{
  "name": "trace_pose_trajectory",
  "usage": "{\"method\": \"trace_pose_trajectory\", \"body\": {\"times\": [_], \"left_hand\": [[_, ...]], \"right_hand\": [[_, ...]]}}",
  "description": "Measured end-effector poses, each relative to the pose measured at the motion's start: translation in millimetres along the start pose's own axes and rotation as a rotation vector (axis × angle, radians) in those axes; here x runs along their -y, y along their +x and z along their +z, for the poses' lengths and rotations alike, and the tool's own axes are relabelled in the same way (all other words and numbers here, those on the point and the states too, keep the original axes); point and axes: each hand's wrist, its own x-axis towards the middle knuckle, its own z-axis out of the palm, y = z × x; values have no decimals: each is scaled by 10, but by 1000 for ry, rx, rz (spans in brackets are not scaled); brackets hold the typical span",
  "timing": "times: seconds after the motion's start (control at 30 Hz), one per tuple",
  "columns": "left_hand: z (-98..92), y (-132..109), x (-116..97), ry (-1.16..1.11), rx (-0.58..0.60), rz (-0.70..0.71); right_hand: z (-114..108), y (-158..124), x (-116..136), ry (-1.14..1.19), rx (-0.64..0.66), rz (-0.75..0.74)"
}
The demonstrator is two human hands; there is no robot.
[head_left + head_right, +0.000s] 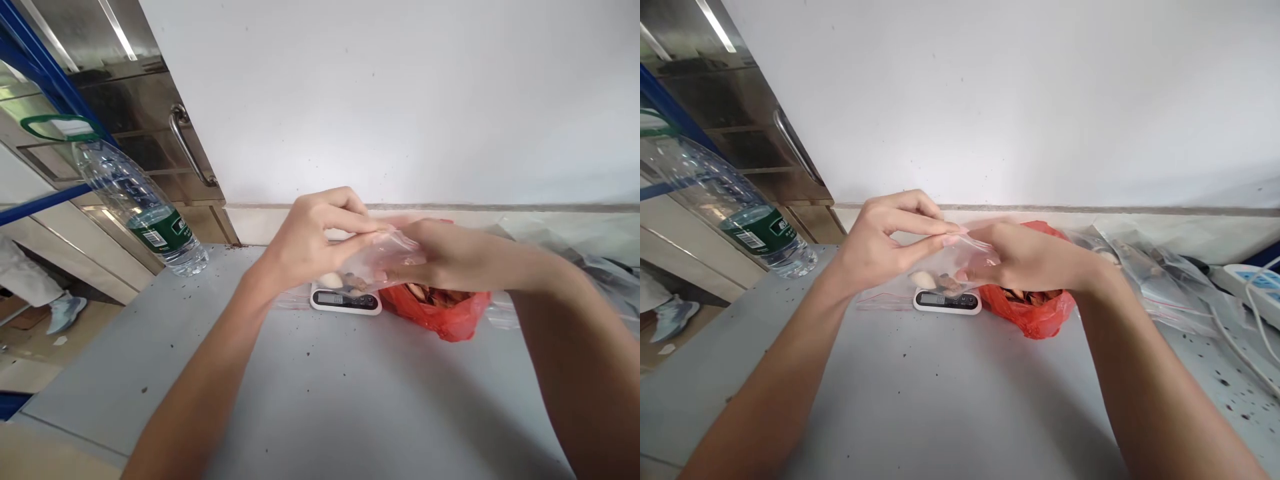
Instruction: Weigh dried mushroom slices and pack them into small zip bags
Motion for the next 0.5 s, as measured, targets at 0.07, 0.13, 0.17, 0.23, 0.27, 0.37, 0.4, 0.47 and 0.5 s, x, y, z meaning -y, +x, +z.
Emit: {"method": "trace_pose_trajectory", "body": {"times": [0.07, 0.13, 0.17, 0.23, 0.27, 0.37, 0.4, 0.47, 0.5], "left_hand": [[70, 50, -41, 60, -93, 29], [116, 106, -82, 108, -204, 22], [129, 131, -99, 125, -255, 13], [147, 167, -119, 149, -319, -6], [155, 178, -120, 168, -335, -18], [198, 190, -97, 200, -317, -77], [223, 191, -87, 204, -298, -98], [297, 193, -75, 205, -231, -124], [346, 192, -74, 206, -178, -128]], "right_hand": [[30, 10, -3, -17, 43, 16], [11, -13, -43, 6, 76, 33], [-21, -45, -72, 30, 73, 33], [-126, -161, -138, 89, 26, 25], [-193, -244, -172, 116, -12, 26], [-403, -552, -280, 198, -233, 62], [-464, -661, -323, 229, -347, 75], [-559, -865, -427, 258, -641, 106], [-591, -956, -493, 230, -804, 116]]}}
